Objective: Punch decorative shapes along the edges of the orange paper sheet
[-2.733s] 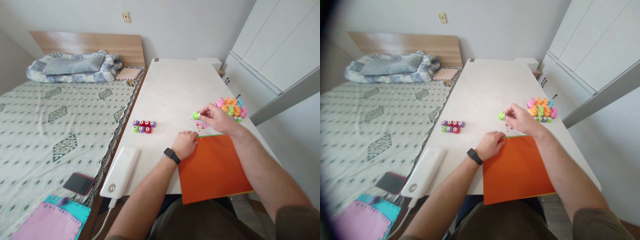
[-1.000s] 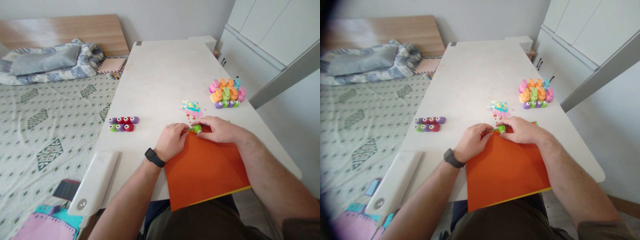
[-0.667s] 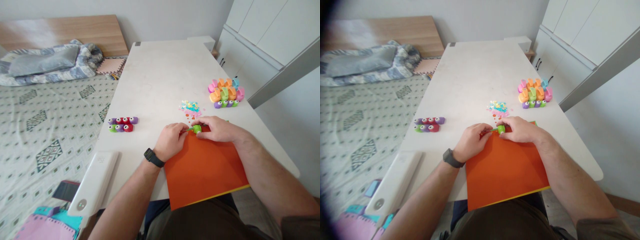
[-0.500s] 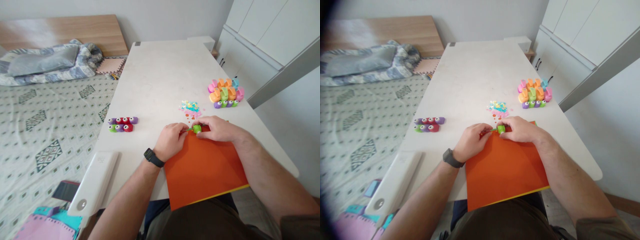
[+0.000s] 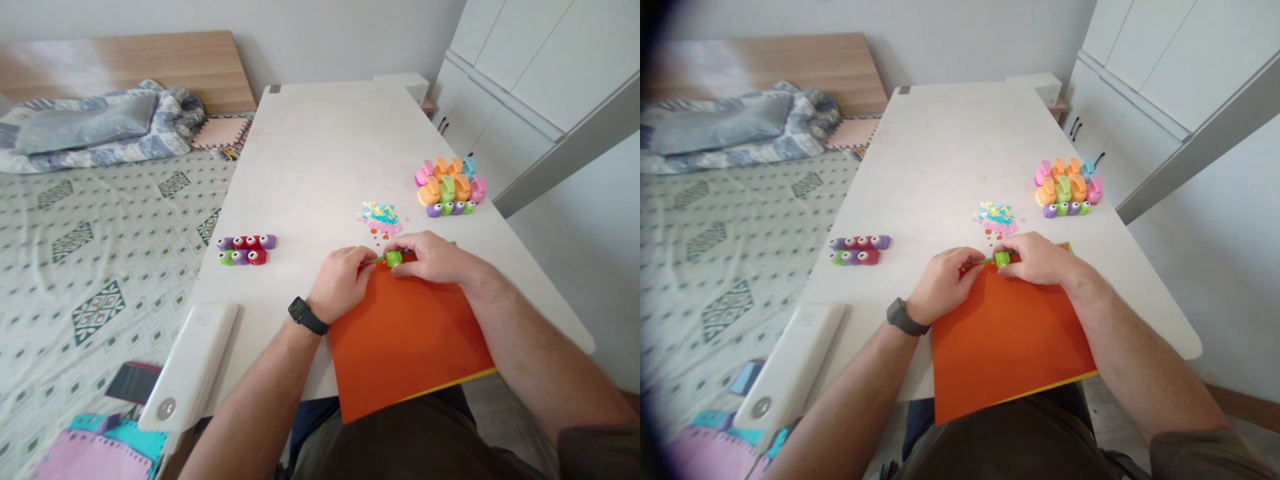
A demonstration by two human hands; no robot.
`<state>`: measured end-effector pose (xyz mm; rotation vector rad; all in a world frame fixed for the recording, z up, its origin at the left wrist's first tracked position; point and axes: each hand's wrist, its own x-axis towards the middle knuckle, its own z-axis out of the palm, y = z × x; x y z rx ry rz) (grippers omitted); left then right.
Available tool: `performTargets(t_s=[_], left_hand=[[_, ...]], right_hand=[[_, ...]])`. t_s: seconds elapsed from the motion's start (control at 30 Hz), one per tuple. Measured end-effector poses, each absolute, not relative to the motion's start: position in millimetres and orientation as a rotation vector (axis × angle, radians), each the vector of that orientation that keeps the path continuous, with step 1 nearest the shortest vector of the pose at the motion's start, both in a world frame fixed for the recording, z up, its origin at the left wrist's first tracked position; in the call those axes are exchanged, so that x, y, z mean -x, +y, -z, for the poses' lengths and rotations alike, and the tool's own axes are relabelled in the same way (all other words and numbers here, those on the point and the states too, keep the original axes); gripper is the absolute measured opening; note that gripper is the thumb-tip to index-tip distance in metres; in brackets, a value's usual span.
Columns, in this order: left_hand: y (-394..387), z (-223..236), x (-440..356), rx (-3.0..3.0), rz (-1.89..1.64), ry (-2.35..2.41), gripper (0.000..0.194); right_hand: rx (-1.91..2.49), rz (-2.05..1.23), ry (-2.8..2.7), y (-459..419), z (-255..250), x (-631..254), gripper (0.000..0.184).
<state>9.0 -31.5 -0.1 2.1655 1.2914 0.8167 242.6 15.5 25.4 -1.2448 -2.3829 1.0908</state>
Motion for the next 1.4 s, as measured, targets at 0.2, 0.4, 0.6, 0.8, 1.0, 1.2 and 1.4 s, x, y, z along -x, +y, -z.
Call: performTargets(t_s=[0.2,0.4,0.6,0.8,1.0,1.2,1.4], left_hand=[[-31,-1,-10,-2.178,-0.810,1.289,0.013],[-31,-1,-9,-2.198,-0.797,1.282,0.013],[-32,-8,-12,-2.308,-0.726,1.328,0.032],[-25,-10,-27,-2.331,-0.630,1.292,0.057],[-17,-6,-34,-2.281,-0.547,1.308,0.048],[-9,-10,-35,-2.278,-0.492,1.251,0.044],[-8,-13,-36,-2.344,-0.456,1.216,0.040]], right_hand=[[1.280,-1.052,-2.399,15,-26,-239,0.017],[1.296,-1.017,-2.412,15,-25,-237,0.017],[1.286,-1.005,-2.433,16,-24,-237,0.018],[1.278,-1.005,-2.430,15,-24,-237,0.020],[1.256,-0.954,-2.458,15,-23,-237,0.015],[1.265,-0.939,-2.464,15,-23,-237,0.015],[1.249,-0.922,-2.454,14,-24,-237,0.013]])
